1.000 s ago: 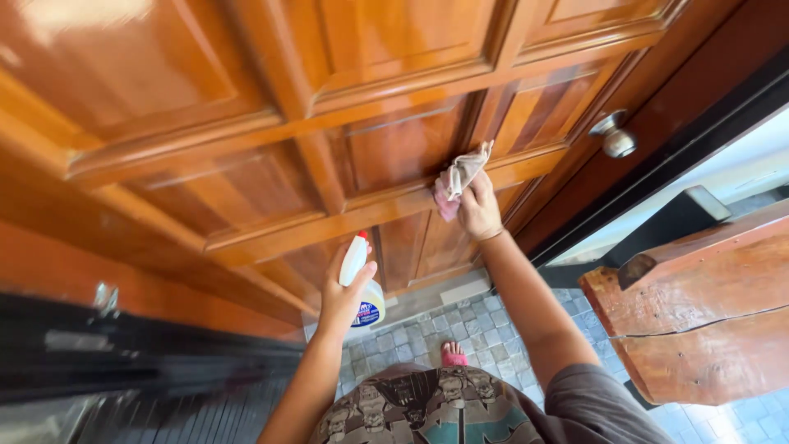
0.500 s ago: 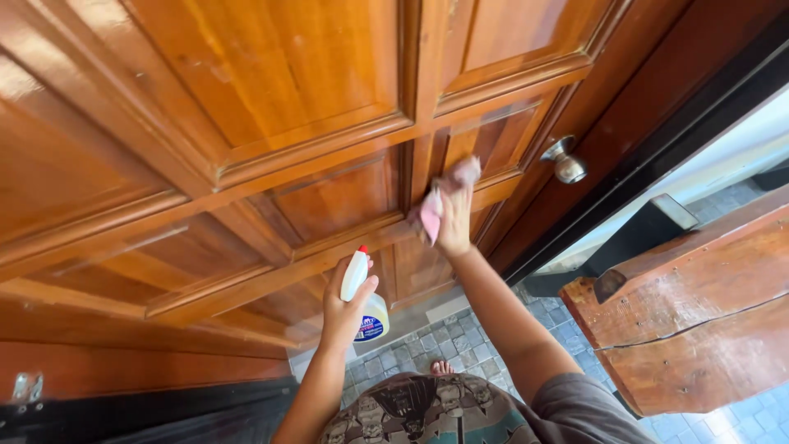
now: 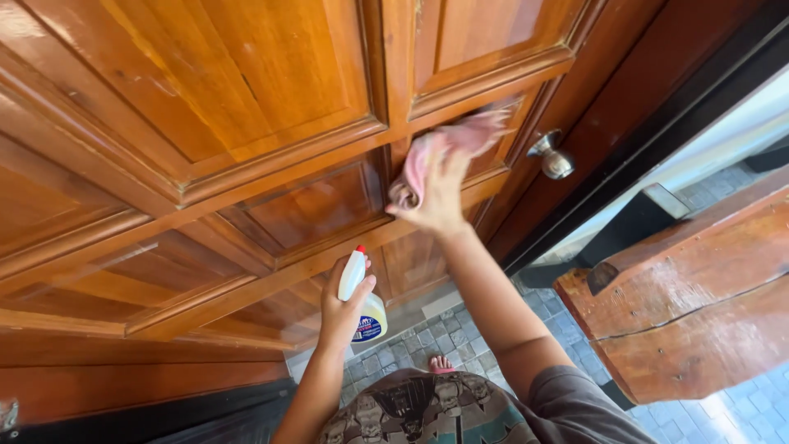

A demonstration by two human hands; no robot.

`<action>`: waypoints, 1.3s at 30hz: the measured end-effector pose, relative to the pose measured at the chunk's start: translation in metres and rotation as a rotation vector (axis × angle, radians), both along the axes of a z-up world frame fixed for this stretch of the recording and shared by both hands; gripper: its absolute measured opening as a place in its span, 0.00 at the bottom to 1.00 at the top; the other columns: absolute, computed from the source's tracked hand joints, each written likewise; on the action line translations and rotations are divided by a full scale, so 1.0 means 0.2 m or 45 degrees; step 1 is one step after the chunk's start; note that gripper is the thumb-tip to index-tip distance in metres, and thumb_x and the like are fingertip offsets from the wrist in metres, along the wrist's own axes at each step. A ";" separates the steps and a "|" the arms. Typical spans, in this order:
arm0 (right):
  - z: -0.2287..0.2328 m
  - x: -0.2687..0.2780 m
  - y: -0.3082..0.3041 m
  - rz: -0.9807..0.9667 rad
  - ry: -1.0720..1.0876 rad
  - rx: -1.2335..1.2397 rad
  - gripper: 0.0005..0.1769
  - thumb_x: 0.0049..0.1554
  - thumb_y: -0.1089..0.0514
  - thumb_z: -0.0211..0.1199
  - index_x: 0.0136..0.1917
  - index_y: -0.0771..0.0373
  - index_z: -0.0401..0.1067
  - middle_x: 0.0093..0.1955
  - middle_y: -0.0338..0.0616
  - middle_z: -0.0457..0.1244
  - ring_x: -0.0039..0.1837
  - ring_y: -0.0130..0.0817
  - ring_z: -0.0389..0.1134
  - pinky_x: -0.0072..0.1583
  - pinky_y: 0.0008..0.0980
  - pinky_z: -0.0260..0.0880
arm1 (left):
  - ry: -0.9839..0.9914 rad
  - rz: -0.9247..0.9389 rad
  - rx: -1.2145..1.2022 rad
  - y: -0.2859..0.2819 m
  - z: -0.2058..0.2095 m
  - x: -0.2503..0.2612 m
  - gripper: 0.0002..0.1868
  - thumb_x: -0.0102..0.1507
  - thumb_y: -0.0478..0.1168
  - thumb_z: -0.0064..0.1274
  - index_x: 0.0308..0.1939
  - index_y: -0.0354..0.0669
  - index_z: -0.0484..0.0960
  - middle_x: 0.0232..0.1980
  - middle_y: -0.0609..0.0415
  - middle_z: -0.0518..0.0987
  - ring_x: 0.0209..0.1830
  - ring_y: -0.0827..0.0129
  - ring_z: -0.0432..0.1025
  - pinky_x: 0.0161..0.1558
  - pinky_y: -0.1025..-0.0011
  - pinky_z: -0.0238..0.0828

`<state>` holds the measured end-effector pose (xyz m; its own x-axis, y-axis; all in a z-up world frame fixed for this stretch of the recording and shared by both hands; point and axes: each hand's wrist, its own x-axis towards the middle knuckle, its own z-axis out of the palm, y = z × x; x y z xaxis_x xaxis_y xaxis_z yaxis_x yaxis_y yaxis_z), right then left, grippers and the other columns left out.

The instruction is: Cleaning a wooden door using a spray bottle and a cleaning cloth.

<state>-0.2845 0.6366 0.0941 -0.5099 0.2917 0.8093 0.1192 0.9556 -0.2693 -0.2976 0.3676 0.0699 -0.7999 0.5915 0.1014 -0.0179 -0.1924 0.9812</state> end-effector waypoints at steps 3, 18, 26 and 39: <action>-0.06 -0.02 0.07 -0.196 -0.122 -0.053 0.52 0.57 0.32 0.51 0.86 0.58 0.44 0.88 0.57 0.39 0.90 0.57 0.29 0.85 0.67 0.21 | -0.030 -0.033 -0.044 0.04 0.02 0.02 0.23 0.62 0.33 0.59 0.61 0.37 0.77 0.55 0.52 0.81 0.58 0.70 0.75 0.58 0.71 0.72; -0.22 0.31 0.44 -0.248 0.285 -0.330 0.36 0.61 0.61 0.68 0.80 0.52 0.62 0.76 0.53 0.55 0.79 0.52 0.54 0.81 0.45 0.53 | 0.024 -0.082 -0.029 0.03 0.02 0.06 0.21 0.62 0.32 0.59 0.60 0.37 0.77 0.55 0.52 0.81 0.58 0.69 0.74 0.59 0.71 0.70; 0.01 0.27 0.77 -0.057 0.570 -0.615 0.48 0.70 0.53 0.62 0.88 0.59 0.33 0.86 0.63 0.34 0.84 0.56 0.46 0.80 0.47 0.47 | 0.103 -0.144 -0.036 0.19 0.17 0.11 0.22 0.61 0.32 0.59 0.59 0.38 0.78 0.54 0.53 0.82 0.57 0.71 0.75 0.58 0.72 0.71; 0.19 0.31 0.75 0.104 0.553 -0.580 0.56 0.63 0.31 0.54 0.86 0.64 0.33 0.80 0.59 0.39 0.81 0.55 0.46 0.79 0.45 0.47 | 1.053 -0.070 0.226 1.25 1.08 0.27 0.14 0.60 0.40 0.63 0.47 0.42 0.81 0.46 0.46 0.83 0.50 0.50 0.75 0.54 0.58 0.71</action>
